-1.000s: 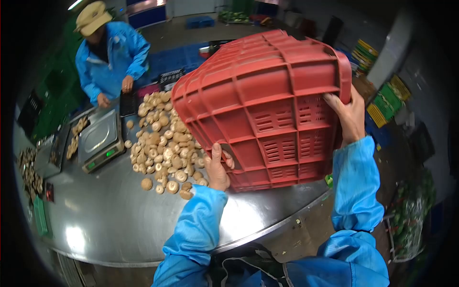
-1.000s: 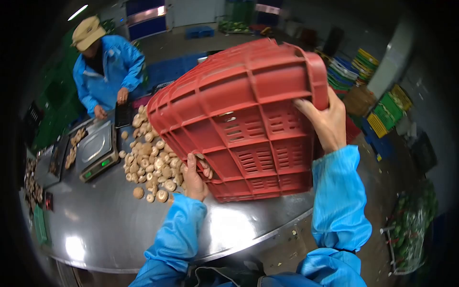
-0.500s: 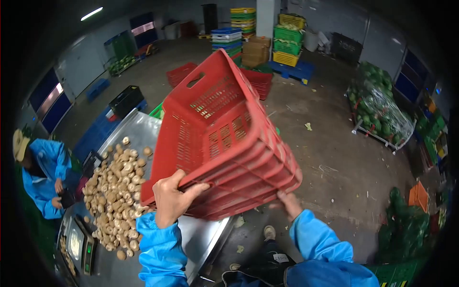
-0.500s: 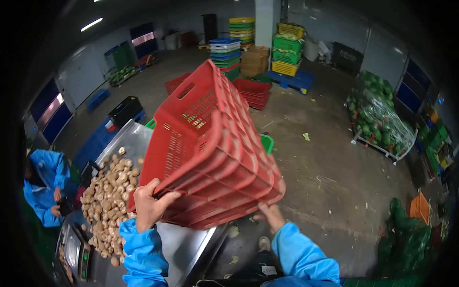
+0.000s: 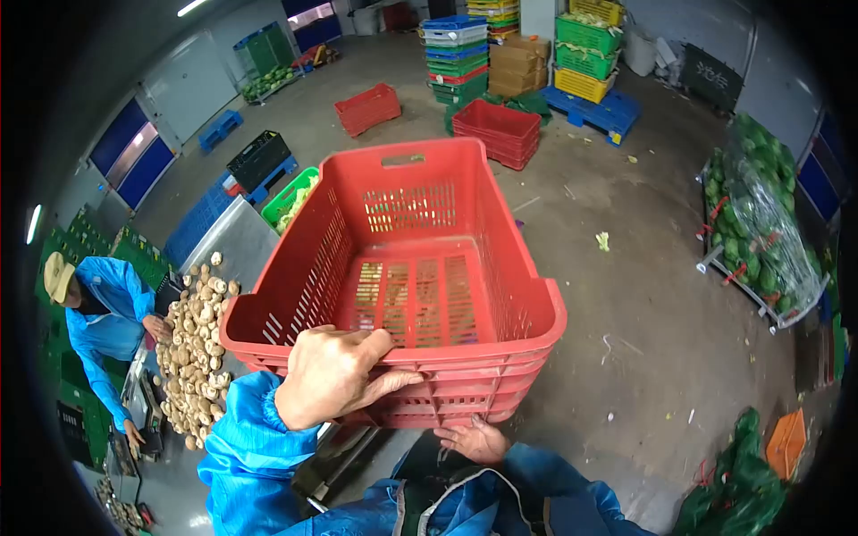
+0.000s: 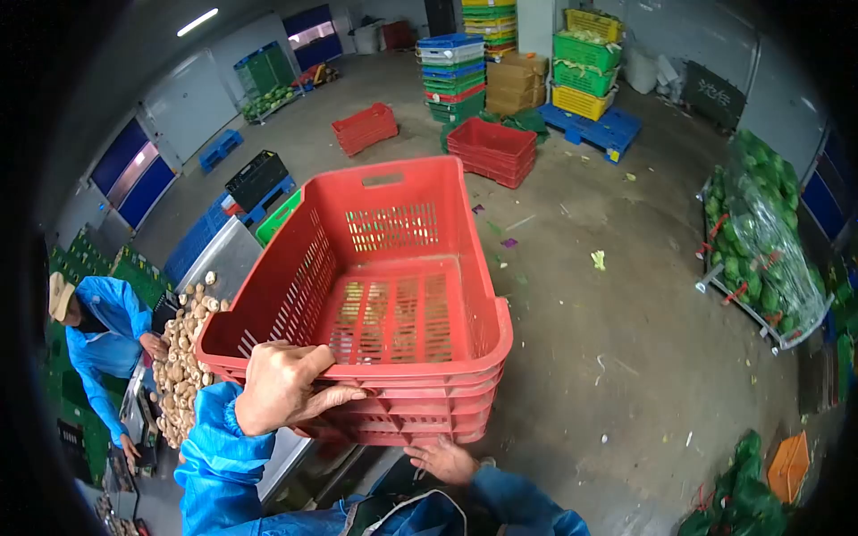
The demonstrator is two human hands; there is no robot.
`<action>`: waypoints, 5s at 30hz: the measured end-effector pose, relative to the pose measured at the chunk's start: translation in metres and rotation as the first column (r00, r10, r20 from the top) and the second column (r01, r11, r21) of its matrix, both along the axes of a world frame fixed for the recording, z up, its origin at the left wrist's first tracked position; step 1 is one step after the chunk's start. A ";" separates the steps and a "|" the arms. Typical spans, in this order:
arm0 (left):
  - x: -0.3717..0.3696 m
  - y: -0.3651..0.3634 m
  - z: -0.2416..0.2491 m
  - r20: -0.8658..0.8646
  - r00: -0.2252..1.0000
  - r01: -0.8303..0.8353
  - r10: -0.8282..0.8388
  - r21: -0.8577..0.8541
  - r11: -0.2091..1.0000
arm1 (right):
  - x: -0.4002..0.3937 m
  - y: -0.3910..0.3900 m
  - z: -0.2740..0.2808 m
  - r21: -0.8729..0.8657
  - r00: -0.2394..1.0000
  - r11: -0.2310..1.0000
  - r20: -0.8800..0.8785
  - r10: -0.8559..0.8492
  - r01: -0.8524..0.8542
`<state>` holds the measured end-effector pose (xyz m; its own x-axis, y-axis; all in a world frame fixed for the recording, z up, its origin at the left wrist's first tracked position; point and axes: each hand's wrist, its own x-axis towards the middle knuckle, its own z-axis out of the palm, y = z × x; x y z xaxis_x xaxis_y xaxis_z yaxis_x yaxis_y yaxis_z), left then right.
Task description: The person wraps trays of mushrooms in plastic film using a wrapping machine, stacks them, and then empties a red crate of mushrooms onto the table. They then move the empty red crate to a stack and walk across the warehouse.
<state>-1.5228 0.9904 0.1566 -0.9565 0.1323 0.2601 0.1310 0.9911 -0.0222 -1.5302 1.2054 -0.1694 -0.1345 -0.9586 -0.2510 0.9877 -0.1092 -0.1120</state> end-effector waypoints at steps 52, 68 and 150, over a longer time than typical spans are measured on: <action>-1.409 -0.438 -0.564 0.579 0.728 0.019 0.367 0.519 -0.855 | -1.610 -0.533 -0.025 0.212 -0.292 0.556 -0.673 0.679 0.804; -1.463 -0.673 -0.508 0.725 0.688 -0.336 0.032 0.357 -0.872 | -1.506 -0.727 -0.151 0.818 0.787 0.023 -0.545 -0.288 0.575; -1.510 -1.543 -0.121 -0.079 0.902 0.278 0.424 0.857 -0.433 | -1.755 -1.442 0.157 0.043 0.167 0.274 -0.880 -0.445 0.961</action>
